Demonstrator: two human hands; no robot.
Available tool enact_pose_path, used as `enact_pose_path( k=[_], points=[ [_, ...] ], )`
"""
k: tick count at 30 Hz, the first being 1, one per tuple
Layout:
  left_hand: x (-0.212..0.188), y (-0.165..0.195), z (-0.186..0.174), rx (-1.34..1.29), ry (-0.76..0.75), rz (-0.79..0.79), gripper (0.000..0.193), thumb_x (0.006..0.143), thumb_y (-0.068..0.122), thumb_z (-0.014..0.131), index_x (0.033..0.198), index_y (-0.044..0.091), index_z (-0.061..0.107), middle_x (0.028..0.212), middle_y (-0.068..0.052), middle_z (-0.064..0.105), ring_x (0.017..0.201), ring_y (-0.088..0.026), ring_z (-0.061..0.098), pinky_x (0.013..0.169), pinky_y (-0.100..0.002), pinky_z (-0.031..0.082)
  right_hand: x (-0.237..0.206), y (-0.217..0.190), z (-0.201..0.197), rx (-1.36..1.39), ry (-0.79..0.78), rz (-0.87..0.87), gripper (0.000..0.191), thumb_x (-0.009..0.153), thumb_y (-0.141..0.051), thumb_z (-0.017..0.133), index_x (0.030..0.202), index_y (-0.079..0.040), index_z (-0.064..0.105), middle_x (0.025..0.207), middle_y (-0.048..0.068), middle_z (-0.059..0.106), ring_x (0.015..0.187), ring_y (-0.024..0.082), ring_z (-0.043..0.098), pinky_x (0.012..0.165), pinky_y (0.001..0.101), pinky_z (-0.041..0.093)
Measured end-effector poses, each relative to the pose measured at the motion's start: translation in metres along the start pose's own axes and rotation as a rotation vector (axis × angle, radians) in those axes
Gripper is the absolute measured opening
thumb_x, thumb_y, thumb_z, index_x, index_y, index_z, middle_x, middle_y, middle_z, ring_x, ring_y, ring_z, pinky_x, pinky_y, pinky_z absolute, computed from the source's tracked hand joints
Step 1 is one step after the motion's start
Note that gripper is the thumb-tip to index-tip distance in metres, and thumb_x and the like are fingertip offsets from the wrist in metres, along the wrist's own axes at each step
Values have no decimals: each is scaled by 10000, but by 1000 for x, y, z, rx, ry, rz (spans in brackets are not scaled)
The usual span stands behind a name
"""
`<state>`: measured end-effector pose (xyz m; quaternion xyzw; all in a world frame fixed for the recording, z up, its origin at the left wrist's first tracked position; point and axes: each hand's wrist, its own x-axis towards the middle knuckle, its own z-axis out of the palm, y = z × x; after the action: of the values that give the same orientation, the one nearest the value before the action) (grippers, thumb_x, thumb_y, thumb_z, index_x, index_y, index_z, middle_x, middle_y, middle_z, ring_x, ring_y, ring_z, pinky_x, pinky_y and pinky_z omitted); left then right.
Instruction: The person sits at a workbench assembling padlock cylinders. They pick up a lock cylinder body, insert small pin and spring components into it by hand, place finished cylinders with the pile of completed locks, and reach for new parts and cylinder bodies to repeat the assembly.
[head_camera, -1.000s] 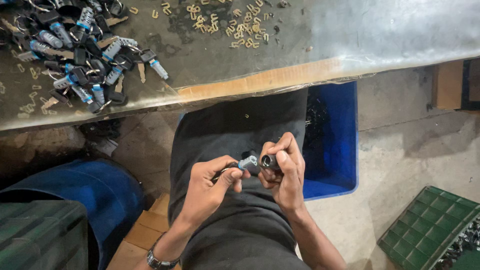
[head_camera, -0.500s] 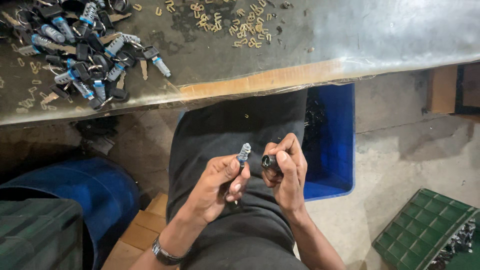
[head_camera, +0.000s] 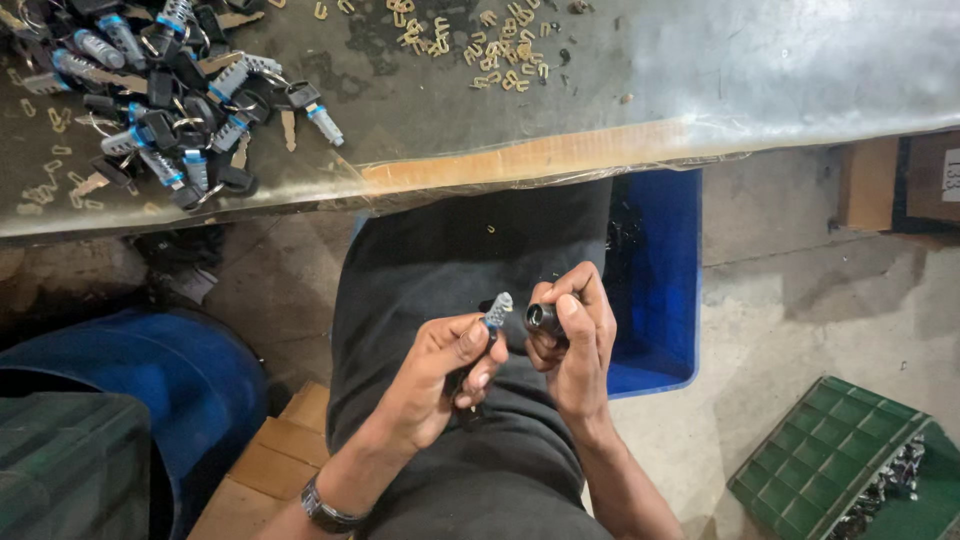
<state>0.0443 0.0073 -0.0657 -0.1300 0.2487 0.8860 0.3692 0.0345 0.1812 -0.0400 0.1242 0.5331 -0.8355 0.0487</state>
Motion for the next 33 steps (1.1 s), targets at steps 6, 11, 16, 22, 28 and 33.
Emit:
enact_pose_path(
  k=[6,11,16,22,28,33],
  points=[
    [-1,3,15,566,170,222,250,1029,179,613,862,10,692,631,7,596,538,-50,486,490,-224,375,-2,-1,2,-100,50,-6,189,1054,-244,484,987,-72,444,688,-2,437,501,27,294,404,210,209],
    [-7,13,32,1096,298,513,104,929,52,682,832,20,661,636,-51,582,516,-158,530,485,-313,403,-5,0,-3,-294,82,-89,180,1063,-195,503,938,-72,462,720,13,508,528,10,344,442,200,261],
    [-10,21,39,1514,209,720,179,795,22,725,796,51,548,726,-78,566,679,-265,570,569,-376,434,-6,-8,-9,-681,73,-120,221,1053,-163,530,864,-51,508,714,0,532,585,30,396,501,221,327],
    [2,17,32,1695,129,817,199,765,42,738,792,79,545,763,-50,559,738,-247,591,560,-383,457,-11,-12,-12,-1074,121,-135,260,1022,-169,594,836,-16,498,645,59,500,576,117,418,529,297,396],
    [12,3,16,1573,106,760,132,780,16,694,815,50,571,754,-86,592,734,-271,607,601,-378,460,-7,-6,-17,-773,142,-46,268,1074,-185,560,863,-42,476,674,36,476,614,83,367,497,259,350],
    [20,-8,5,1083,57,383,188,967,131,663,826,15,622,661,-52,552,582,-163,524,536,-291,398,-3,0,-11,-96,210,145,280,1086,-265,459,858,-103,443,597,-10,416,418,20,283,345,210,203]
  ],
)
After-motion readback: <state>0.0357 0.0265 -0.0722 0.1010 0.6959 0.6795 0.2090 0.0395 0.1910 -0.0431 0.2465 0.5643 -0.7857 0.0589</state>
